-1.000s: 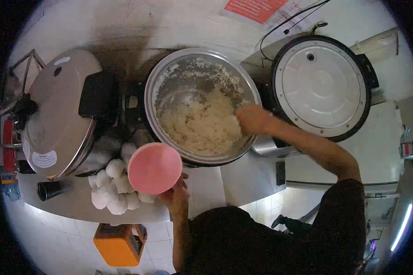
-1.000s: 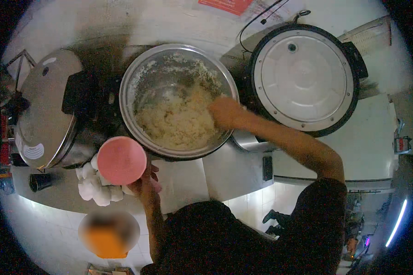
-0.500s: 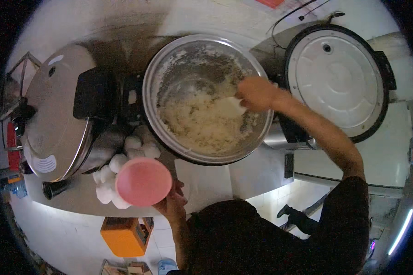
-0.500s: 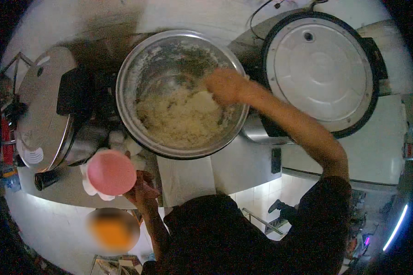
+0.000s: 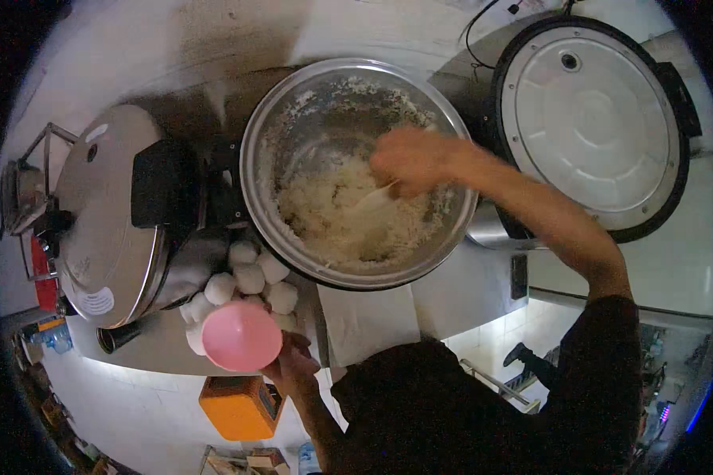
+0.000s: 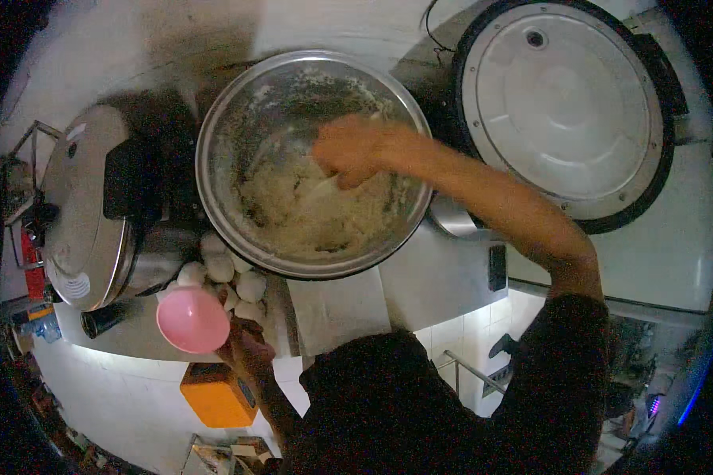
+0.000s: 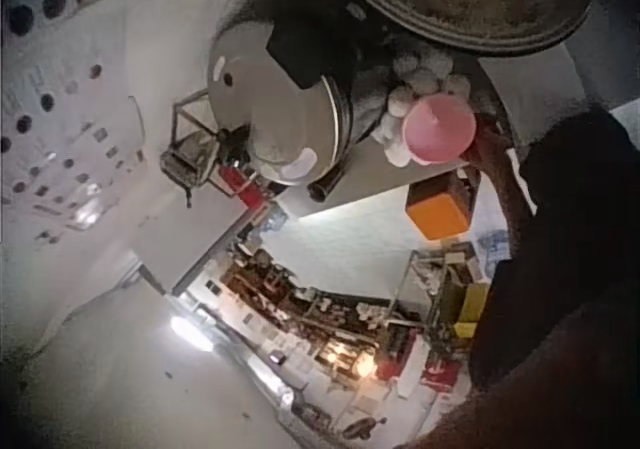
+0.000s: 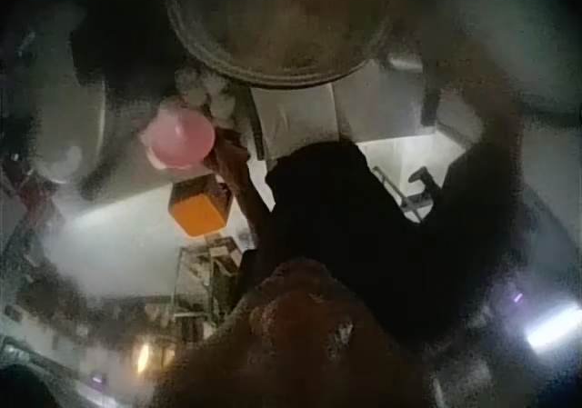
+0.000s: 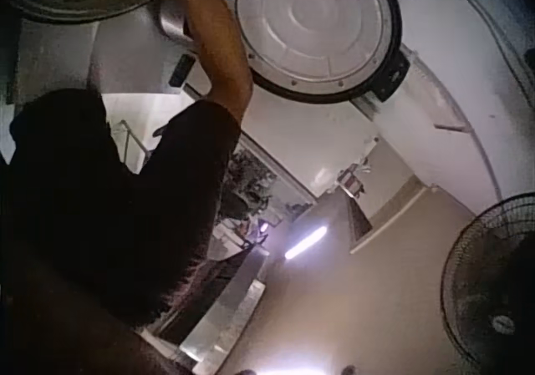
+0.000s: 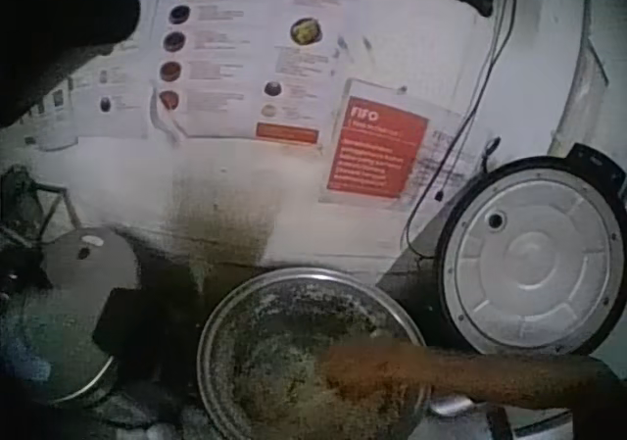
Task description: The person uses a pink measuring cup and a paddle to scoop cooked rice from a large commercial cooker, places the portions onto small pieces of white paper, and wraps them by hand into balls to add to a stack.
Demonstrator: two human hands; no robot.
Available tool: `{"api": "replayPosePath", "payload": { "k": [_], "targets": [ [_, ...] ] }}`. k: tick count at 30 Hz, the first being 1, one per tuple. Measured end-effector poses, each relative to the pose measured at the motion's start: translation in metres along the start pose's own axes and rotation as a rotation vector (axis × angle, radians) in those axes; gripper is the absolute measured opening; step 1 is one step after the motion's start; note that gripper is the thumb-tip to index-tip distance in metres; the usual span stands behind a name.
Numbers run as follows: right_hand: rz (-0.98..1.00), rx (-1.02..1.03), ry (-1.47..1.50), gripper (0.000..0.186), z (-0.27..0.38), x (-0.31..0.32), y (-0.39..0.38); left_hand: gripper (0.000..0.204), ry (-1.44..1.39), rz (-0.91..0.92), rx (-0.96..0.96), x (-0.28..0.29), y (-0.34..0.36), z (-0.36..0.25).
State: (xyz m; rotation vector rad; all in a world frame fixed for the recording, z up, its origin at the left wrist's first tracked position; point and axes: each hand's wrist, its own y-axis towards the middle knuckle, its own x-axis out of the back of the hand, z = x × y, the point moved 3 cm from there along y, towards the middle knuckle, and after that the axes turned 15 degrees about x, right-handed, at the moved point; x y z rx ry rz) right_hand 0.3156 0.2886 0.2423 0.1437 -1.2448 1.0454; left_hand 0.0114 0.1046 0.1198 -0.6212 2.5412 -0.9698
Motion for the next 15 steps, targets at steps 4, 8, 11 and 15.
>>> {"api": "replayPosePath", "payload": {
  "k": [4, 8, 11, 15],
  "targets": [
    [0.299, -0.055, -0.098, 0.019, 0.011, -0.029, -0.008, 0.016, -0.042, -0.111, 0.053, -0.005, -0.002, -0.003],
    [0.081, 0.006, -0.167, 0.026, -0.017, -0.050, 0.001, 0.011, 1.171, -0.025, -0.622, 0.003, 0.021, 0.011],
    [0.122, -0.192, -0.211, 0.025, -0.047, -0.045, 0.011, 0.007, 0.029, 0.044, 0.127, -0.011, 0.002, -0.005],
    [0.124, -0.195, -0.099, 0.027, -0.039, -0.006, 0.003, 0.023, 0.283, 0.089, -0.179, 0.021, 0.010, 0.007]
  ]
}}
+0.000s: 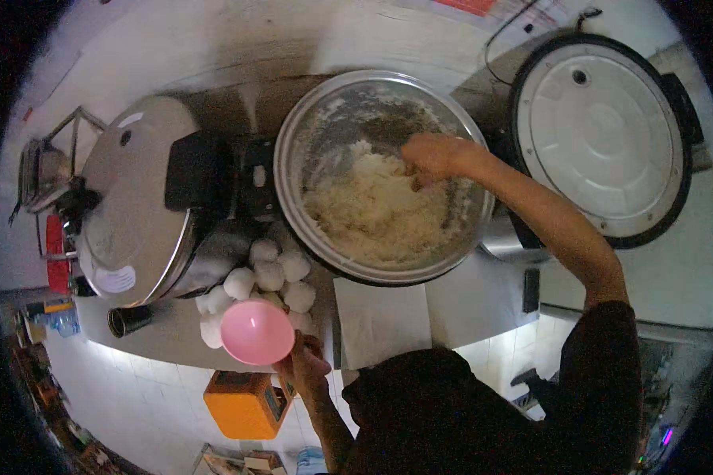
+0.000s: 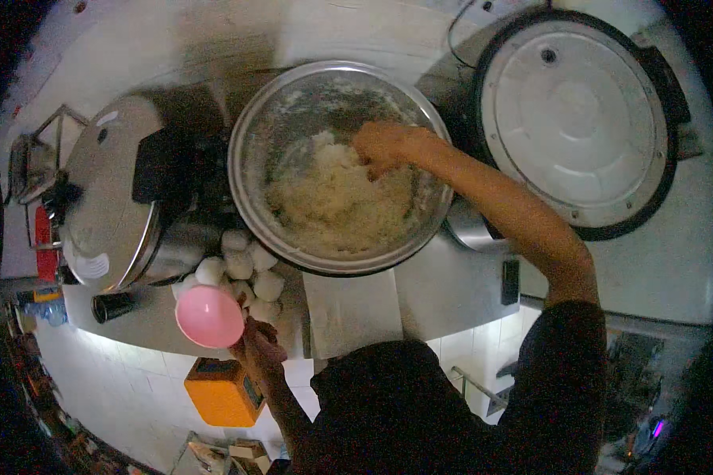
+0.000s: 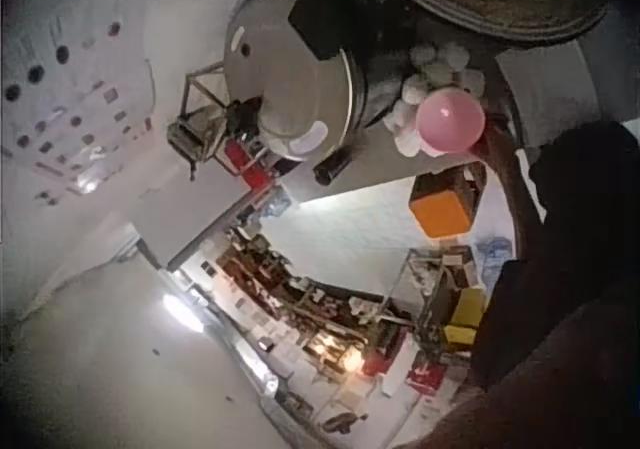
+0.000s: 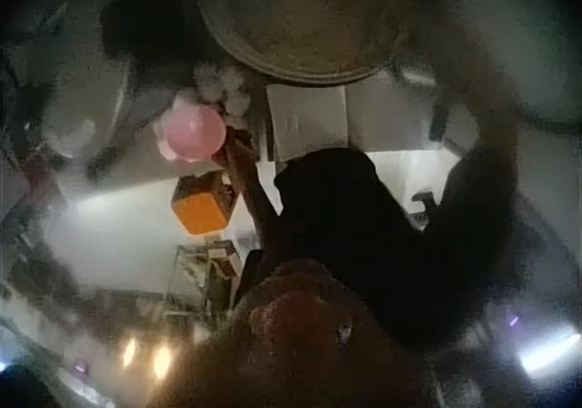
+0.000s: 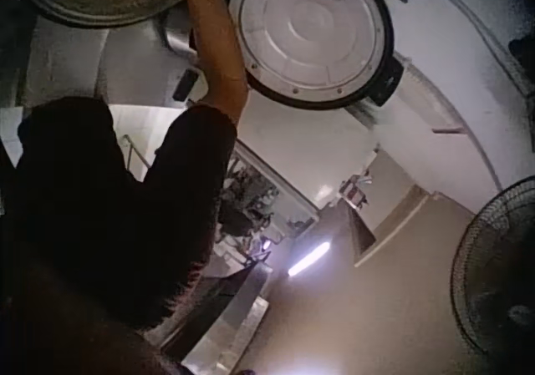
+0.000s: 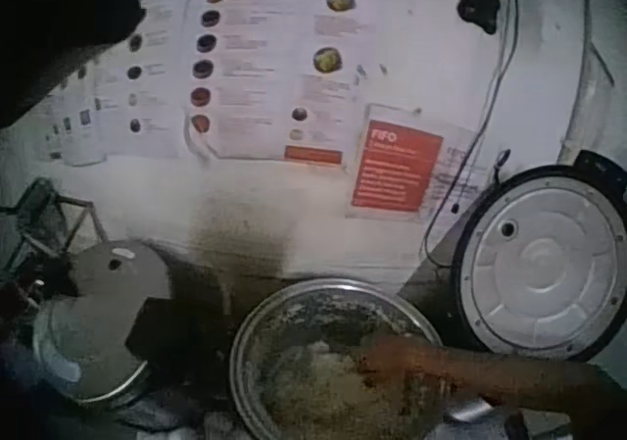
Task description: The person uses a pink measuring cup and a paddle to scoop cooked rice from a large commercial cooker, places the portions onto small pieces of white paper, and wraps them by hand into balls to add to a stack.
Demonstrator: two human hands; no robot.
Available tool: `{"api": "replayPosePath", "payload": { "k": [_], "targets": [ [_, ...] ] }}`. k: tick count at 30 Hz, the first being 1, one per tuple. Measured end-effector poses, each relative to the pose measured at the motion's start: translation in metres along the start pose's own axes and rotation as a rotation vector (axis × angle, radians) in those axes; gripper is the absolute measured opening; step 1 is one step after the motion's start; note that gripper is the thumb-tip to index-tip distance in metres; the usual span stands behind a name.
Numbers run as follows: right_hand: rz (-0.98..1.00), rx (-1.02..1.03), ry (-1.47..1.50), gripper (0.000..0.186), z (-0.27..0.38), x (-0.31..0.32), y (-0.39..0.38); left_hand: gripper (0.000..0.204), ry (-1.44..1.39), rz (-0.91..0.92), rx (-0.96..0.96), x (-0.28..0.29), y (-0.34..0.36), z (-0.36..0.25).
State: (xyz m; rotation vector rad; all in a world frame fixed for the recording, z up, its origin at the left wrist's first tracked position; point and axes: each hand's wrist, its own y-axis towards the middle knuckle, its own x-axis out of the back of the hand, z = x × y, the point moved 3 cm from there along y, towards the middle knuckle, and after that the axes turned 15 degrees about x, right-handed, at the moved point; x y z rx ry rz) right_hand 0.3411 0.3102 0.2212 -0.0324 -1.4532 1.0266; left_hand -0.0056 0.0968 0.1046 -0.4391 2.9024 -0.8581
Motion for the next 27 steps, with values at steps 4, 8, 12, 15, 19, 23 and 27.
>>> {"api": "replayPosePath", "payload": {
  "k": [4, 8, 12, 15, 19, 23, 27],
  "targets": [
    [-0.140, 0.237, 0.134, 0.026, 0.035, -0.042, 0.012, 0.028, -0.184, -0.147, -0.046, -0.002, 0.000, -0.006],
    [-0.283, 0.018, -0.015, 0.028, -0.003, -0.052, 0.043, 0.034, -0.376, 0.042, 0.228, -0.001, -0.015, -0.019],
    [-0.099, 0.027, -0.022, 0.029, -0.011, -0.016, 0.036, 0.037, -0.410, -0.163, 0.301, 0.020, -0.022, -0.018],
    [0.052, 0.122, 0.130, 0.027, 0.023, -0.020, 0.022, 0.029, -0.511, -0.138, 0.350, 0.040, -0.027, -0.008],
    [-0.326, 0.330, 0.009, 0.021, 0.061, -0.058, 0.028, 0.032, -0.486, -0.246, 0.300, 0.010, -0.026, -0.017],
    [-0.134, 0.123, -0.040, 0.018, 0.067, -0.051, 0.063, 0.033, -0.207, 0.008, 0.034, -0.002, -0.017, -0.037],
    [-0.244, 0.075, 0.046, 0.016, 0.044, -0.033, 0.080, 0.033, -0.190, 0.084, 0.087, -0.026, -0.027, -0.070]
  ]
}}
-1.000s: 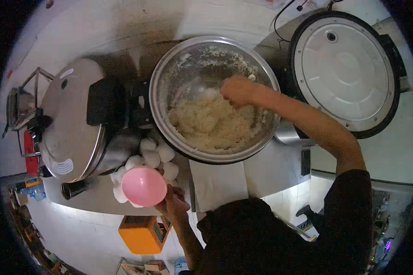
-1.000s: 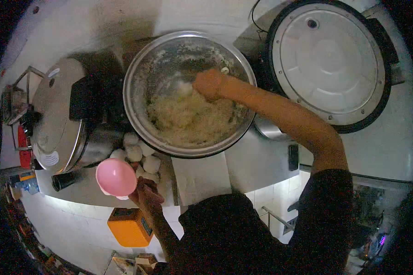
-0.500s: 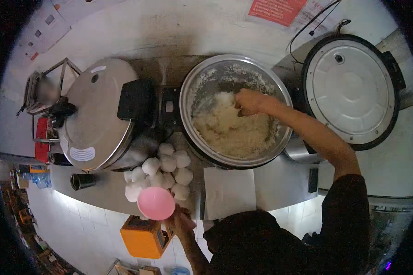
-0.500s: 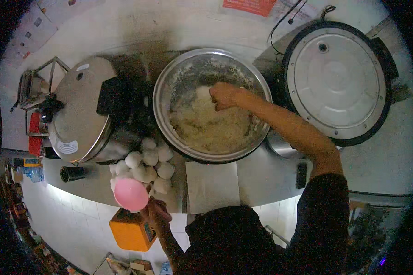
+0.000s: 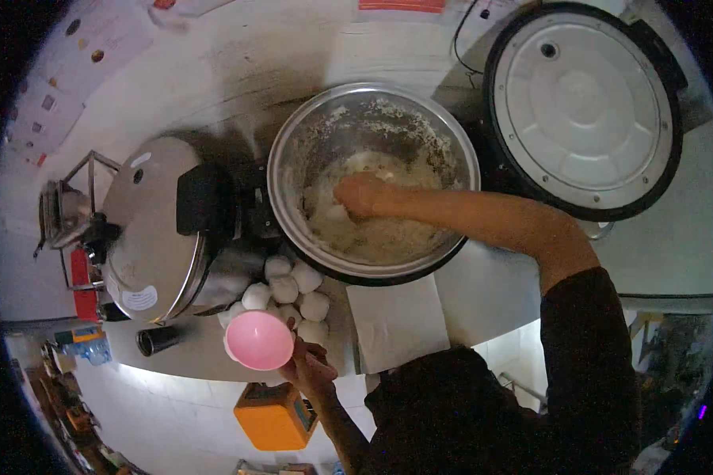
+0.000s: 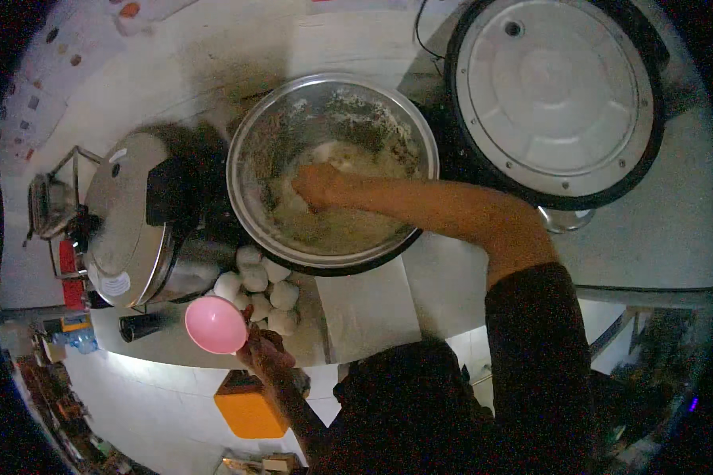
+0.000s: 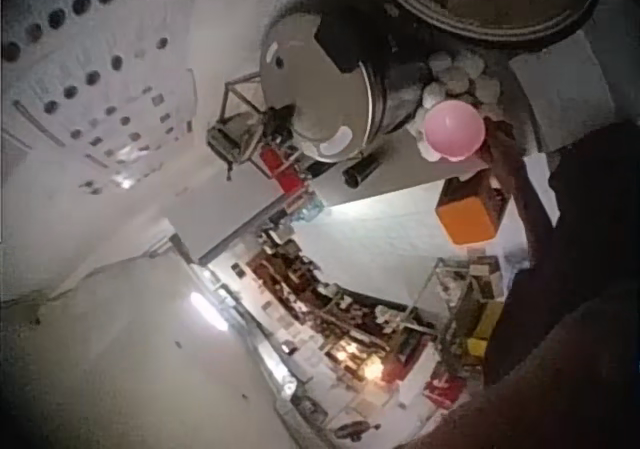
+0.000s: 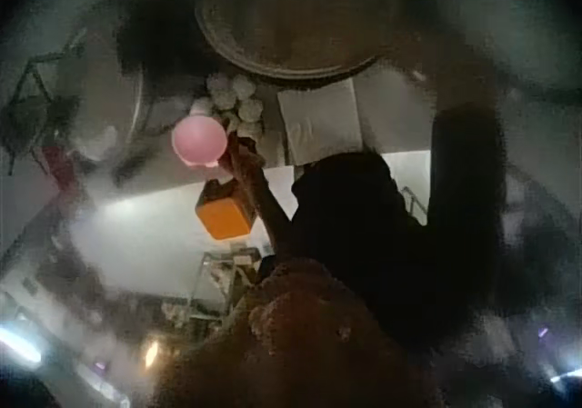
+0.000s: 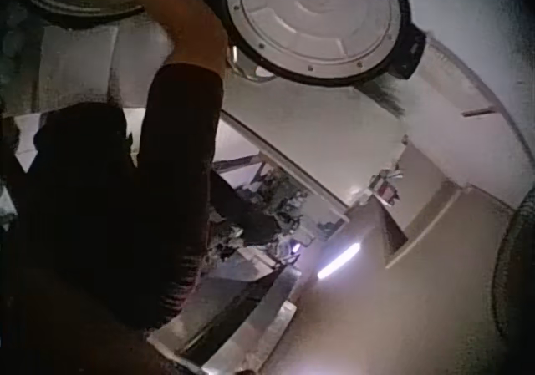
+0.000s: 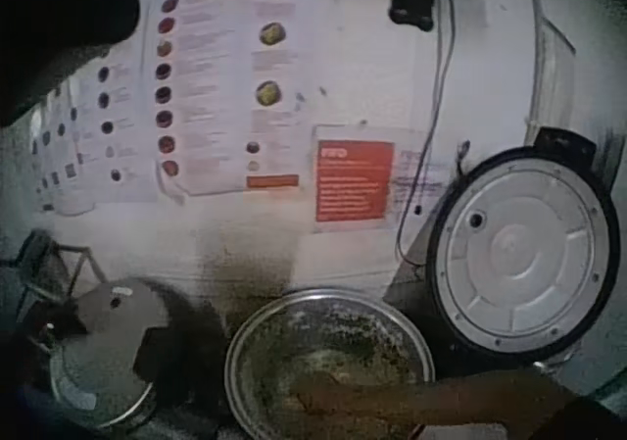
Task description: The person uses a pink measuring cup and a paddle to scoop cooked rice from a large commercial cooker, places the portions onto small pieces of white paper, and wraps them by hand into balls to add to a stack.
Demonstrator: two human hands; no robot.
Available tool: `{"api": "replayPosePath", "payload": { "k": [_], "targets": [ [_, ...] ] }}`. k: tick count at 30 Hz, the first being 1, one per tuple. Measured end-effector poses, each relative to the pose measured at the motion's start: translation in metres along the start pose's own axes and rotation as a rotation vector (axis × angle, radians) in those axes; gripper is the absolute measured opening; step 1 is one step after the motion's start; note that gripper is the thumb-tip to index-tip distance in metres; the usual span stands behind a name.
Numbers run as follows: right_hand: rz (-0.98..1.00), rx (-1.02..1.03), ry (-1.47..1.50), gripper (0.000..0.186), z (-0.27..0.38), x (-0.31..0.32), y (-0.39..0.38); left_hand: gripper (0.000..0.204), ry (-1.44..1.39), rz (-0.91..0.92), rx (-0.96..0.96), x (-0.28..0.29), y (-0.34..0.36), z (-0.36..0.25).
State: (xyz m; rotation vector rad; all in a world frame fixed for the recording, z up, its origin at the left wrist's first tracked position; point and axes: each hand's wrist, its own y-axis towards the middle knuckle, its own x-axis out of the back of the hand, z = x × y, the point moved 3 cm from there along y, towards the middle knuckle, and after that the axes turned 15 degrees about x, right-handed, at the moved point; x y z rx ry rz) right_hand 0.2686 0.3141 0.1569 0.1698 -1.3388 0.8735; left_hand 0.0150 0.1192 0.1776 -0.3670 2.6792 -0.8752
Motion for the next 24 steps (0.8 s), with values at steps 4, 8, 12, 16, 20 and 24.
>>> {"api": "replayPosePath", "payload": {
  "k": [4, 8, 12, 16, 20, 24],
  "targets": [
    [0.143, -0.085, 0.109, 0.016, -0.024, 0.048, -0.005, 0.047, 0.345, -0.180, -0.246, 0.046, 0.004, 0.034],
    [0.124, 0.012, 0.162, 0.016, 0.009, 0.065, -0.006, 0.035, -0.075, -0.258, 0.103, 0.040, -0.024, 0.031],
    [-0.042, 0.113, 0.121, 0.016, 0.025, 0.003, 0.033, 0.030, 0.011, -0.254, 0.081, 0.036, -0.019, 0.029],
    [-0.066, 0.023, 0.320, 0.015, 0.006, 0.056, 0.013, 0.034, 0.151, -0.183, 0.072, 0.048, -0.013, 0.026],
    [-0.214, 0.152, 0.293, 0.014, 0.036, 0.107, -0.010, 0.035, -0.021, -0.091, 0.035, 0.050, -0.015, 0.035],
    [-0.305, 0.027, 0.543, 0.013, 0.007, 0.074, 0.002, 0.035, -0.010, -0.100, 0.017, 0.038, -0.008, 0.033]
  ]
}}
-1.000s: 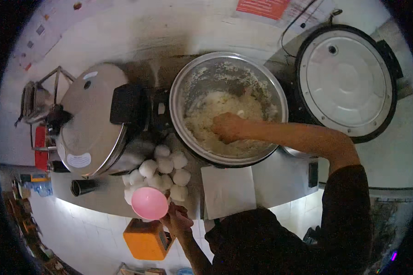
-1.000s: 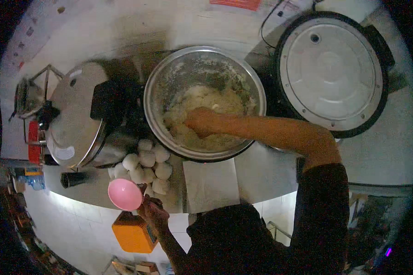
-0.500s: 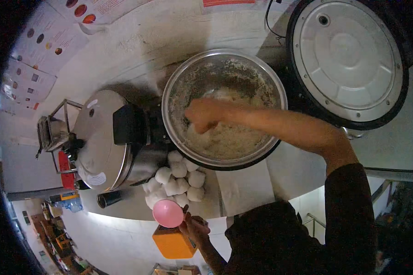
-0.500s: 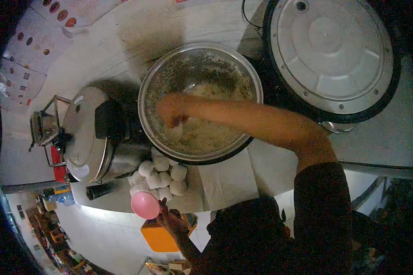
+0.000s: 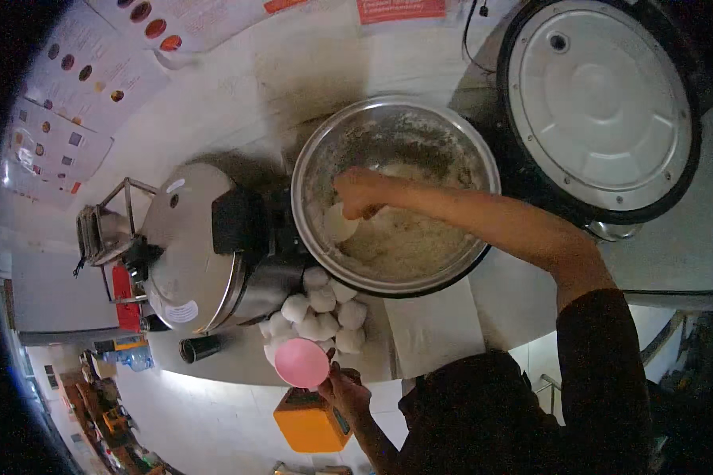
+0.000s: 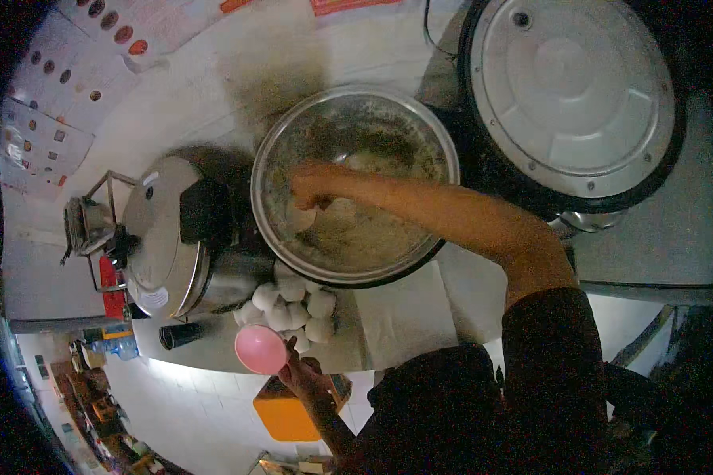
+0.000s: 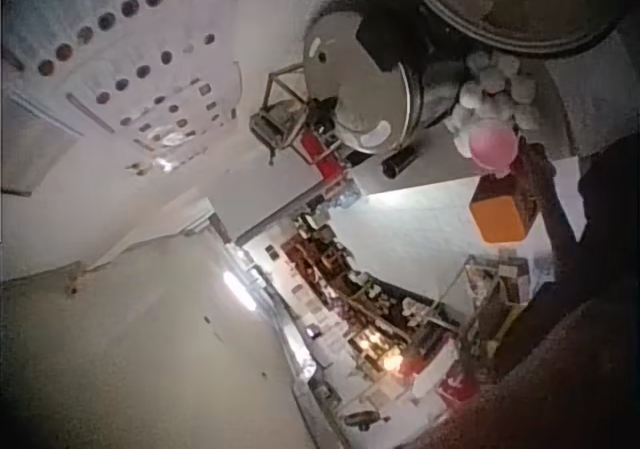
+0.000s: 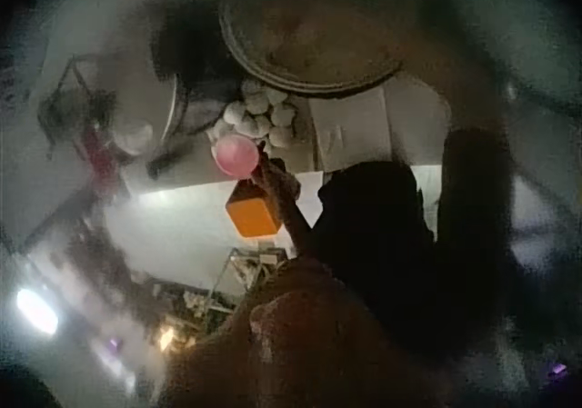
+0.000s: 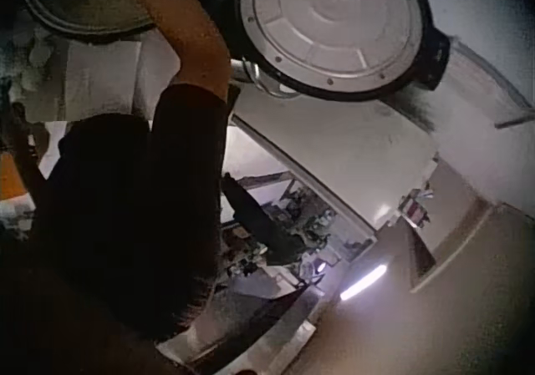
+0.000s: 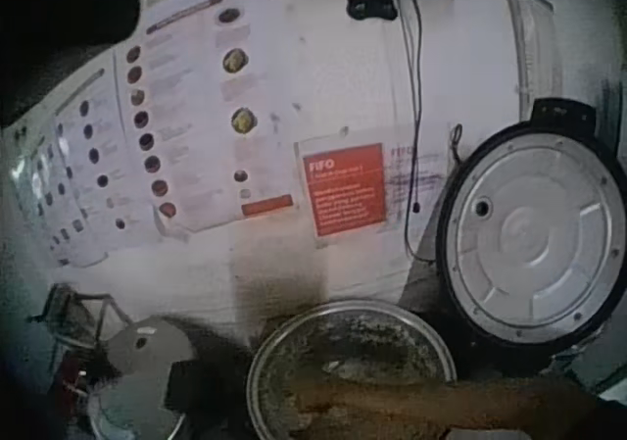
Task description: The person uses a pink measuring cup and a paddle to scoop cooked rice from a large commercial cooker, places the portions onto small pieces of white paper, and wraps them by hand into balls to add to a stack.
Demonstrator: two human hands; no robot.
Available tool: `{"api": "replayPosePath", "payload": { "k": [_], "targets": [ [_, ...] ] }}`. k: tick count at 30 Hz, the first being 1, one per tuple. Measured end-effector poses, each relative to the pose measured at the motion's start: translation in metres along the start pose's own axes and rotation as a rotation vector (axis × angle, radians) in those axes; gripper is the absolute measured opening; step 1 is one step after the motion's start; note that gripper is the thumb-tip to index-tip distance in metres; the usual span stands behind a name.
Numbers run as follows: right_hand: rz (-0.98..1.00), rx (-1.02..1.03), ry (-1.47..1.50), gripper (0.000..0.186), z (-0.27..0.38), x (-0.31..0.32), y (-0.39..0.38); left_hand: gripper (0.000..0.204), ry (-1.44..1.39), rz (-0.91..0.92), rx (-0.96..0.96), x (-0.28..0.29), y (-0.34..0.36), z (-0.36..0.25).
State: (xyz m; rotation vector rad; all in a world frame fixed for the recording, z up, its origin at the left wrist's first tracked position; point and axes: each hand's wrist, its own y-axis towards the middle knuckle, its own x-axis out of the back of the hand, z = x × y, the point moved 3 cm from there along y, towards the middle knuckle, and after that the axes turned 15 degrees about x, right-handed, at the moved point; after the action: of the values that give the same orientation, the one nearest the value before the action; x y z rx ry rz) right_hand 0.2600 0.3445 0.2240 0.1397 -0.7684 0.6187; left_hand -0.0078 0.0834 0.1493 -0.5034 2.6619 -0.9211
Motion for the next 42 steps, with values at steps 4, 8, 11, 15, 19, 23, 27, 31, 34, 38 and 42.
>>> {"api": "replayPosePath", "payload": {
  "k": [4, 8, 11, 15, 19, 23, 27, 31, 34, 38, 42],
  "targets": [
    [0.080, -0.037, -0.279, 0.013, 0.015, 0.006, 0.002, 0.031, 0.002, 0.005, 0.018, -0.013, 0.002, -0.007],
    [-0.026, -0.156, 0.065, 0.015, -0.009, -0.001, -0.006, 0.029, -0.011, 0.004, -0.029, -0.031, 0.008, -0.002],
    [0.164, -0.167, -0.435, 0.015, -0.085, -0.046, -0.003, 0.028, 0.137, 0.041, -0.089, -0.054, 0.010, -0.007],
    [0.385, -0.297, -0.337, 0.026, -0.049, 0.002, -0.011, 0.027, -0.109, 0.187, 0.019, -0.087, 0.021, -0.017],
    [0.244, -0.181, -0.470, 0.035, -0.062, -0.047, -0.014, 0.015, -0.168, 0.103, -0.162, -0.123, 0.037, -0.040],
    [0.161, -0.071, -0.581, 0.033, -0.076, -0.035, 0.000, 0.020, -0.221, 0.112, -0.117, -0.138, 0.039, -0.050],
    [0.090, 0.018, -0.682, 0.026, -0.075, -0.015, 0.019, 0.023, -0.134, 0.137, -0.282, -0.150, 0.032, -0.070],
    [0.125, -0.106, -0.690, 0.026, -0.052, -0.018, 0.012, 0.021, -0.265, 0.155, -0.342, -0.149, 0.044, -0.063],
    [0.136, 0.080, -0.609, 0.017, -0.071, -0.087, -0.007, 0.032, -0.253, 0.218, -0.423, -0.147, 0.044, -0.056],
    [-0.007, 0.028, -0.497, 0.017, -0.072, -0.042, -0.007, 0.034, -0.057, -0.104, -0.220, -0.158, 0.037, -0.054],
    [0.243, -0.389, -0.461, 0.023, -0.092, -0.048, -0.044, 0.033, -0.089, -0.133, -0.325, -0.142, 0.051, -0.032]
  ]
}}
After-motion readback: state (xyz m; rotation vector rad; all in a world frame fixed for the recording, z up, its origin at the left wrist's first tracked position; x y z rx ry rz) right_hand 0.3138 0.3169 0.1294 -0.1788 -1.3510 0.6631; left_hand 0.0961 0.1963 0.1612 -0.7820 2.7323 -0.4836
